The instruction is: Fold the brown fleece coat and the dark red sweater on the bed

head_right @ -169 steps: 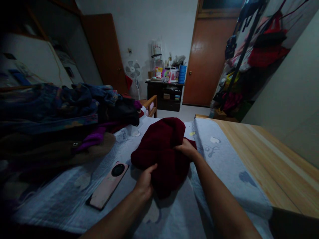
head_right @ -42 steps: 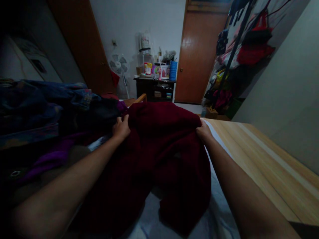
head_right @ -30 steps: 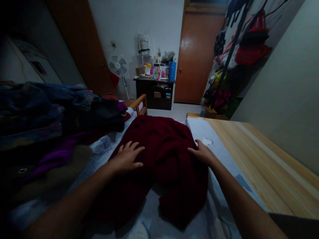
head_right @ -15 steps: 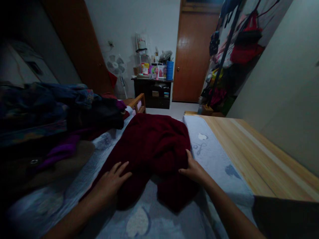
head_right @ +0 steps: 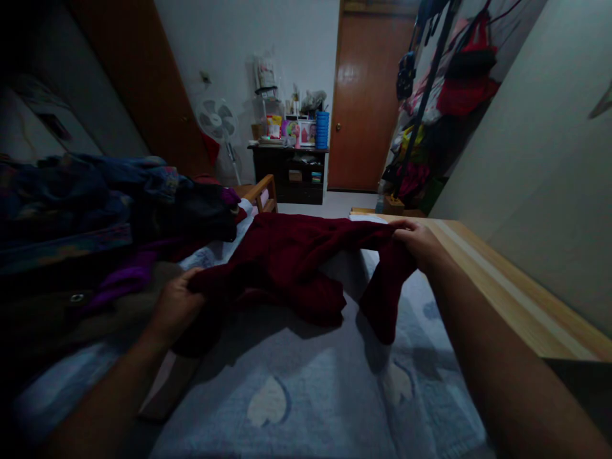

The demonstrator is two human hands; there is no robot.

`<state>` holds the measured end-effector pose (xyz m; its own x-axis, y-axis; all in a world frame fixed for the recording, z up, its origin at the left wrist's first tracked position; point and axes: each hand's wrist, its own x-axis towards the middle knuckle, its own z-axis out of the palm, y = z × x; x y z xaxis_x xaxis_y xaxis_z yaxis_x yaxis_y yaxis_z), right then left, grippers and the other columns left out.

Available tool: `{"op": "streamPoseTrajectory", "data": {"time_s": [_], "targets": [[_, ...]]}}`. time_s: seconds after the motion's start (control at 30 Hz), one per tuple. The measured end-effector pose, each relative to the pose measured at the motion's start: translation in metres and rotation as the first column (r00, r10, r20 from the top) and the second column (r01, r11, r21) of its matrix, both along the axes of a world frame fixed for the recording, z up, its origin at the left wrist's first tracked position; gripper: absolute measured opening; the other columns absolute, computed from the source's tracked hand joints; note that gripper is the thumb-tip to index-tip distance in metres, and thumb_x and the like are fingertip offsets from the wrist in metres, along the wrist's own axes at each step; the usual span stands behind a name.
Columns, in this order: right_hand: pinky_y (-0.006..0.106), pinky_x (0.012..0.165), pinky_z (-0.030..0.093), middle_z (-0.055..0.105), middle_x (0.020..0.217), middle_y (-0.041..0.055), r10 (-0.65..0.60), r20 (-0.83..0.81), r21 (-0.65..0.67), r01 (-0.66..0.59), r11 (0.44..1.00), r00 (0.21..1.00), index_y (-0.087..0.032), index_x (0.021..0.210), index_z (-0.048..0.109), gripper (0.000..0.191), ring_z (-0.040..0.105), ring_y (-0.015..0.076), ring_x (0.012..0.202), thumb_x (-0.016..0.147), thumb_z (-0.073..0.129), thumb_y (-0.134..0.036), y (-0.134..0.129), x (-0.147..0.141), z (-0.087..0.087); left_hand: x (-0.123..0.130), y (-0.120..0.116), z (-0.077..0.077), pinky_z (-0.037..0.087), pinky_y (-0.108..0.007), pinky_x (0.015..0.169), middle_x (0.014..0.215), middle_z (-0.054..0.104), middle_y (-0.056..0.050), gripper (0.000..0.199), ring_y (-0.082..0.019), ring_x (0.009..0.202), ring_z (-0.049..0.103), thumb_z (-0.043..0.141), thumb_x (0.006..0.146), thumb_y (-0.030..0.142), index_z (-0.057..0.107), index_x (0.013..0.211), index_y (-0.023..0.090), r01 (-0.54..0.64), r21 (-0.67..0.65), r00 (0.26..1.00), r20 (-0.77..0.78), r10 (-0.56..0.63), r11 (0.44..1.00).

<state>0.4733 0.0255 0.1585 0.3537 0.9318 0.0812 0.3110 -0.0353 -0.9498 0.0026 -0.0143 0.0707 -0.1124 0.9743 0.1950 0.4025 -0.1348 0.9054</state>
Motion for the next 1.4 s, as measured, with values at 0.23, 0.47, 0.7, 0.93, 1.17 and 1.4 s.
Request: {"op": "streamPoseTrajectory", "data": {"time_s": [0.23,0.47,0.7,0.93,1.17,1.4], "targets": [[0.039,0.082,0.042,0.066,0.101,0.0155,-0.147,0.710,0.048,0.161,0.986,0.688,-0.012,0.105,0.070,0.034,0.057,0.0253,0.093,0.072,0.058,-0.012,0.021,0.034,-0.020,0.003,-0.002,-0.022,0.052,-0.028,0.062,0.075,0.067,0.002,0.026,-0.018,0.065,0.063,0.057,0.069,0.032,0.058,0.091,0.020,0.025,-0.093,0.995,0.103,-0.015,0.995],[0.046,0.097,0.040,0.055,0.129,0.0159,0.150,0.873,-0.091,-0.148,0.985,0.465,-0.018,0.114,0.066,0.035,0.050,0.0327,0.115,0.083,0.058,-0.032,-0.026,-0.029,-0.084,0.000,-0.031,-0.035,0.035,-0.054,0.104,0.131,0.058,-0.012,0.050,-0.033,0.123,0.050,0.046,0.063,-0.002,0.065,0.104,0.019,0.127,0.114,0.569,-0.822,0.022,0.985],[0.042,0.093,0.042,0.064,0.111,0.0138,0.519,0.679,-0.327,-0.420,0.847,0.519,-0.015,0.117,0.059,0.061,0.058,0.0304,0.104,0.059,0.076,-0.025,-0.059,-0.081,-0.142,0.036,-0.064,-0.036,0.016,-0.054,0.115,0.143,0.051,-0.006,0.059,-0.028,0.137,0.038,0.045,0.081,0.001,0.055,0.132,0.030,0.527,0.109,0.377,-0.919,-0.117,0.843],[0.035,0.080,0.048,0.066,0.094,0.0050,0.348,0.290,-0.016,-0.359,0.933,0.891,-0.019,0.097,0.061,0.026,0.060,0.0224,0.089,0.073,0.057,-0.030,-0.058,-0.095,-0.150,0.031,-0.051,-0.041,0.035,-0.047,0.103,0.097,0.069,-0.005,0.052,-0.023,0.096,0.062,0.054,0.062,0.001,0.065,0.110,0.020,0.500,-0.064,0.501,-0.792,-0.349,0.863],[0.030,0.072,0.051,0.068,0.086,0.0004,0.210,-0.233,-0.066,-0.231,0.971,0.950,-0.023,0.089,0.057,0.030,0.064,0.0194,0.079,0.076,0.060,-0.049,-0.074,-0.095,-0.113,-0.008,-0.044,-0.003,0.047,-0.030,0.079,0.087,0.063,-0.002,0.026,-0.019,0.084,0.060,0.052,0.076,0.023,0.069,0.095,0.019,0.243,0.111,0.939,-0.275,-0.205,0.964],[0.039,0.073,0.055,0.070,0.086,0.0051,0.088,-0.320,-0.261,-0.177,0.949,0.943,-0.023,0.102,0.054,0.034,0.068,0.0247,0.079,0.072,0.058,-0.040,-0.119,-0.090,-0.148,-0.049,-0.052,-0.017,0.046,-0.033,0.084,0.090,0.063,-0.004,0.018,-0.021,0.089,0.059,0.051,0.075,0.023,0.067,0.080,0.019,0.274,-0.048,0.870,-0.415,-0.269,0.961]]}}
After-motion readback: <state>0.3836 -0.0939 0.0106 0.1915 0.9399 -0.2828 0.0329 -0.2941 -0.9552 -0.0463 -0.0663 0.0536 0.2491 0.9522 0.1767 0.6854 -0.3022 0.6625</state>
